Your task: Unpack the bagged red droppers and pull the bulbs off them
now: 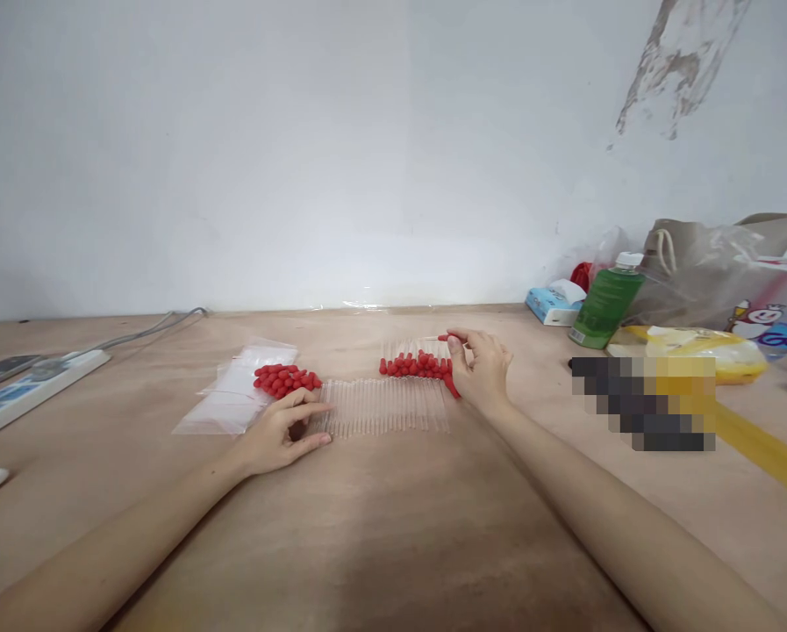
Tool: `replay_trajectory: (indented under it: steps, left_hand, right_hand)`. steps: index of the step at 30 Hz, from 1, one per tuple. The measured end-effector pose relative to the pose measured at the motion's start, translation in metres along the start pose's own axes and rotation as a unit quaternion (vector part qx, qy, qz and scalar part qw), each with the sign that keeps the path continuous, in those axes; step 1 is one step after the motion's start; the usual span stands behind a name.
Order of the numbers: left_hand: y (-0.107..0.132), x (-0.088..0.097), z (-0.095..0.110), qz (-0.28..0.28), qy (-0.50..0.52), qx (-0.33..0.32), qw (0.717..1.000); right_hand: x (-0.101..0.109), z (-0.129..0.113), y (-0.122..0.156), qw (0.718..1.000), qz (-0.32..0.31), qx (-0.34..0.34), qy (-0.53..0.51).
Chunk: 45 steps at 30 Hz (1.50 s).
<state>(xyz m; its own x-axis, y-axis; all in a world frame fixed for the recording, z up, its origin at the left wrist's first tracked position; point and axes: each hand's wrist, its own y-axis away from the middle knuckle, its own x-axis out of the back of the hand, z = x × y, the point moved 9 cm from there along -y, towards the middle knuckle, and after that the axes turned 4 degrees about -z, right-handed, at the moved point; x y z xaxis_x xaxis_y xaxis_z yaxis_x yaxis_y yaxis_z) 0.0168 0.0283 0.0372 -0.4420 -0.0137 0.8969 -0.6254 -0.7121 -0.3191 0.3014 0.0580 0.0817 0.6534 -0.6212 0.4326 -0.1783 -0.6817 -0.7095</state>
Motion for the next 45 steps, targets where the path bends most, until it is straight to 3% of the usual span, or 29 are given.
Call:
replay_trajectory:
  steps: [3,8,10,12,14,17,20,23,27,30,45]
  left_hand:
    - [0.0,0.001,-0.005,0.0,0.02,-0.011,1.0]
    - [0.0,0.006,-0.006,0.011,0.03,-0.03,0.999]
    - [0.002,0.02,0.0,0.081,0.016,-0.048,0.995]
    - [0.007,0.037,0.012,0.186,-0.021,-0.056,0.981]
    - [0.009,0.041,0.03,0.232,-0.071,-0.07,0.968]
    - [0.003,0.023,0.058,0.183,-0.142,-0.108,0.967]
    - [-0.002,0.008,0.072,0.168,-0.166,-0.137,0.962]
    - [-0.005,0.001,0.072,0.169,-0.158,-0.148,0.962]
    - [-0.005,0.001,0.073,0.176,-0.151,-0.152,0.961]
    - [-0.006,0.001,0.077,0.165,-0.159,-0.155,0.961]
    - [-0.006,-0.001,0.084,0.136,-0.16,-0.176,0.962]
  right_hand:
    - [-0.004,-0.011,0.01,0.994,-0.035,-0.014,-0.105]
    - [-0.017,-0.036,0.052,0.967,-0.125,0.002,-0.222]
    - [-0.023,-0.048,0.069,0.961,-0.177,0.031,-0.209]
    - [-0.028,-0.061,0.081,0.958,-0.223,0.084,-0.16]
    - [-0.031,-0.072,0.089,0.951,-0.249,0.145,-0.11]
    - [-0.036,-0.084,0.095,0.933,-0.276,0.212,-0.09]
    - [-0.039,-0.089,0.098,0.919,-0.295,0.243,-0.095]
    - [-0.04,-0.092,0.097,0.921,-0.293,0.245,-0.079]
    - [-0.037,-0.095,0.093,0.944,-0.214,0.251,-0.003]
    - [-0.037,-0.1,0.095,0.942,-0.178,0.282,0.035]
    - [-0.032,-0.106,0.106,0.919,-0.21,0.331,0.037]
